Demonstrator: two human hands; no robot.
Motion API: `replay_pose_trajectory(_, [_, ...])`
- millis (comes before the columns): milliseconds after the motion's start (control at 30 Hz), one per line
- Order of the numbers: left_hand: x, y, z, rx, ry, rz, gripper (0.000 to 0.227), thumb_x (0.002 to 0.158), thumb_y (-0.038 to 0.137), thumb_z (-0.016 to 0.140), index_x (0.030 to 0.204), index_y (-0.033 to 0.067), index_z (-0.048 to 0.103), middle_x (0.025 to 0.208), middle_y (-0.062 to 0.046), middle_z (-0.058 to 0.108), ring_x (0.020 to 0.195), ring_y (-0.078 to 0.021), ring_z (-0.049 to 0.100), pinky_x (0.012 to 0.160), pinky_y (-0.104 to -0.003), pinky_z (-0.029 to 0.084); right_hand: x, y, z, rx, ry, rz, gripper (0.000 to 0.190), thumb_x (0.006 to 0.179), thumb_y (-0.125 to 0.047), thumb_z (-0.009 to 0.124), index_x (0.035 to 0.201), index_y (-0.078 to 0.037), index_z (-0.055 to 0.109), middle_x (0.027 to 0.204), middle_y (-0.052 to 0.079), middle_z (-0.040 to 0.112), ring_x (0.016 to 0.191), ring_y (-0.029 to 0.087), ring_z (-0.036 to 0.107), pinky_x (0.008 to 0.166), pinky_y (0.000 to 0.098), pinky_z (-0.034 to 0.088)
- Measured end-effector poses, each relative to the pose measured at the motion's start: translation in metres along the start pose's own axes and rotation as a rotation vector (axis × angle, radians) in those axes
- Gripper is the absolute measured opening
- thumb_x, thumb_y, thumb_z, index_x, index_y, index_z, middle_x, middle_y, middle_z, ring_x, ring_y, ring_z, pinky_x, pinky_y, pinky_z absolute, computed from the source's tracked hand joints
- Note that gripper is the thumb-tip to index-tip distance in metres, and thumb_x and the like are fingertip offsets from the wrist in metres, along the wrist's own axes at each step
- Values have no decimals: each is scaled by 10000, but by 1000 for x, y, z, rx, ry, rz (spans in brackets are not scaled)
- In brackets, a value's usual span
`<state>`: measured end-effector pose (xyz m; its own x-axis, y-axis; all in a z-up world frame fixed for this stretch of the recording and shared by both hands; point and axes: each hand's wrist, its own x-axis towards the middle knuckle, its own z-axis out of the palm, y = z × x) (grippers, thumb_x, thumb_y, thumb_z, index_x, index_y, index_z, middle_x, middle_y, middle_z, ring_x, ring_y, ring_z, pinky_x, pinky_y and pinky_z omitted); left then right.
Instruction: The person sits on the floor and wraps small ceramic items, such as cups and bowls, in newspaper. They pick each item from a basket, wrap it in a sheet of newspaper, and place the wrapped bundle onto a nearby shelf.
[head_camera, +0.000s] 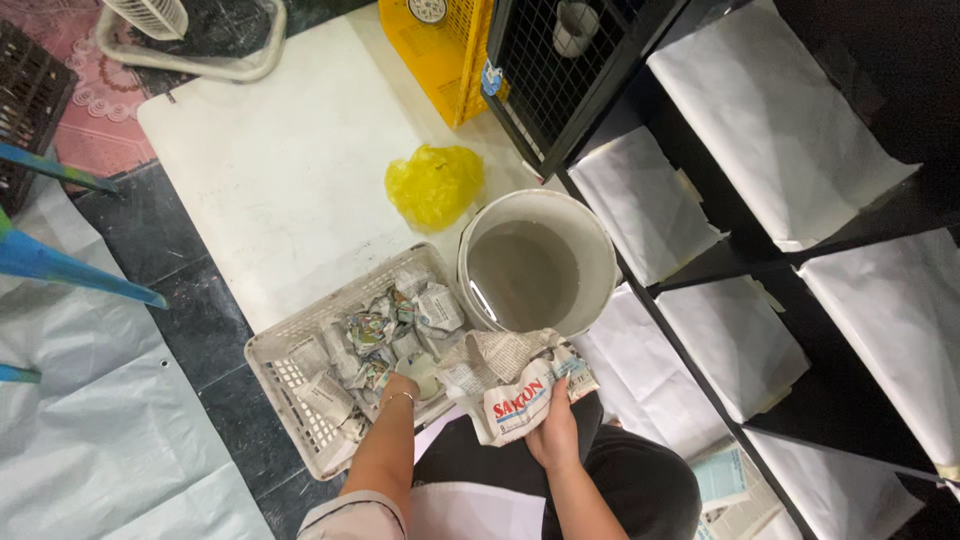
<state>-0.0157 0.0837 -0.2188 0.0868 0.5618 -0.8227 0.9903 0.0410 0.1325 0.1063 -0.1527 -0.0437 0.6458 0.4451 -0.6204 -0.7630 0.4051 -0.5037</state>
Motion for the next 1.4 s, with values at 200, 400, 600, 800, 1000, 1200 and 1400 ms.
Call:
replay_pose_trajectory(200, [-4,-11,-6,15,-36,79,738,924,389,673,1485,-2,396,1366,-284,594,1273,-382,603,1094,-437,454,11,2,3,-23,29,26,570,1056,-447,323,1465,-65,427,1403,136,585,1255,300,591,1055,478,485])
replay_pose_trajectory(400, [-72,-9,-35,-806,15,579,476,1041,362,513,1413,83,616,1263,-177,754,1191,-302,701,1023,-421,514,22,10,-12,-50,-24,-17,530,1075,-403,358,1444,-38,464,1362,147,604,1214,286,621,1029,459,513])
replay_pose_trajectory(600, [-175,9,-116,-590,-235,1023,697,869,108,638,1514,159,378,1404,-105,579,1247,-270,601,1025,-396,495,9,10,-30,-354,-91,-213,464,1054,-213,525,1458,10,474,1321,136,617,1140,229,623,972,389,512])
replay_pose_trajectory(800, [-248,42,-110,-404,12,1139,424,879,115,682,1303,106,655,1191,-118,753,1110,-235,723,926,-347,552,-67,-30,-17,-650,-170,-630,786,880,-66,715,1536,-72,283,1426,123,527,1254,222,558,1035,322,473])
replay_pose_trajectory(1000, [-255,51,-94,-108,-16,1203,335,917,198,708,1243,120,710,1041,-130,766,943,-268,722,837,-354,553,-157,-80,-13,-1677,84,-1276,784,728,-200,863,1406,-73,492,1478,213,499,1319,379,485,1083,444,356])
replay_pose_trajectory(1200, [-239,62,-92,-37,-511,1273,396,905,252,714,1255,73,666,1015,-126,785,933,-299,736,801,-390,585,-190,-75,-34,-1823,71,-417,803,734,-293,865,1468,-209,551,1084,66,698,1066,255,606,1040,397,368])
replay_pose_trajectory(1400, [-272,48,-61,230,647,1502,647,731,381,846,1232,97,551,1140,-133,606,1065,-345,582,938,-482,454,-199,-41,-44,-1786,-63,-640,483,730,-367,888,1143,-183,718,1059,35,679,1078,253,601,981,417,385])
